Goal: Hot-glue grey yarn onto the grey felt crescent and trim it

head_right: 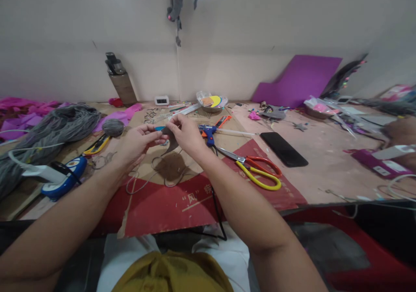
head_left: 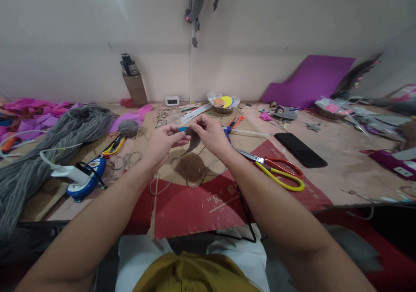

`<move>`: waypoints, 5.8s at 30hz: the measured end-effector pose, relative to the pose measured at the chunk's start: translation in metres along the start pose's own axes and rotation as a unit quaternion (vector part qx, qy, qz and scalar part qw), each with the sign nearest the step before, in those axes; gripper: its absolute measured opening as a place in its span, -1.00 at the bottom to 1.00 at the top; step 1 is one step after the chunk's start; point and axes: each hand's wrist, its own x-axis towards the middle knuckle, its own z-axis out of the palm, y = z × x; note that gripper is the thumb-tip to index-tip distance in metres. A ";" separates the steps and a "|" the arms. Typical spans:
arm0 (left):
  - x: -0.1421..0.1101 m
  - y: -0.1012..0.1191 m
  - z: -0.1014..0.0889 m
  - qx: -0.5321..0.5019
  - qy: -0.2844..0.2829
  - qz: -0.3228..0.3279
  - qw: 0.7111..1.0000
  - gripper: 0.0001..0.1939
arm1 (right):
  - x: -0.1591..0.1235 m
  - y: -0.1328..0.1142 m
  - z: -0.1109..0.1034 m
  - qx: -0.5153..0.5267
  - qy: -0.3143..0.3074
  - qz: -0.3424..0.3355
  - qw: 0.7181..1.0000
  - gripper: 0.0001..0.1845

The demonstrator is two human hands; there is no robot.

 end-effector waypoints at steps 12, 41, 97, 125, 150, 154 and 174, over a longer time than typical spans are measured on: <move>-0.002 0.000 0.006 -0.035 -0.003 -0.034 0.999 -0.91 | 0.001 0.001 0.002 0.059 -0.001 0.023 0.998 -0.82; -0.001 0.000 0.000 -0.055 0.015 -0.015 0.998 -0.86 | -0.004 -0.015 0.000 0.014 0.004 0.007 1.000 -0.86; 0.001 0.006 -0.001 -0.110 0.005 -0.018 0.994 -0.88 | -0.012 -0.017 0.004 0.046 0.000 -0.030 0.999 -0.93; 0.012 0.001 -0.014 -0.107 0.008 -0.003 0.994 -0.84 | -0.010 -0.014 -0.003 -0.015 0.032 -0.049 0.998 -0.81; 0.002 0.000 -0.005 -0.035 -0.045 0.037 0.998 -0.77 | -0.021 -0.020 0.006 -0.069 0.033 -0.068 0.995 -0.85; 0.002 0.002 -0.006 -0.057 -0.074 0.020 0.995 -0.80 | -0.017 -0.019 0.006 -0.005 0.035 -0.010 0.999 -0.85; 0.005 0.003 -0.007 -0.072 -0.067 -0.012 0.995 -0.68 | -0.016 -0.023 0.007 0.084 0.018 0.052 0.995 -0.85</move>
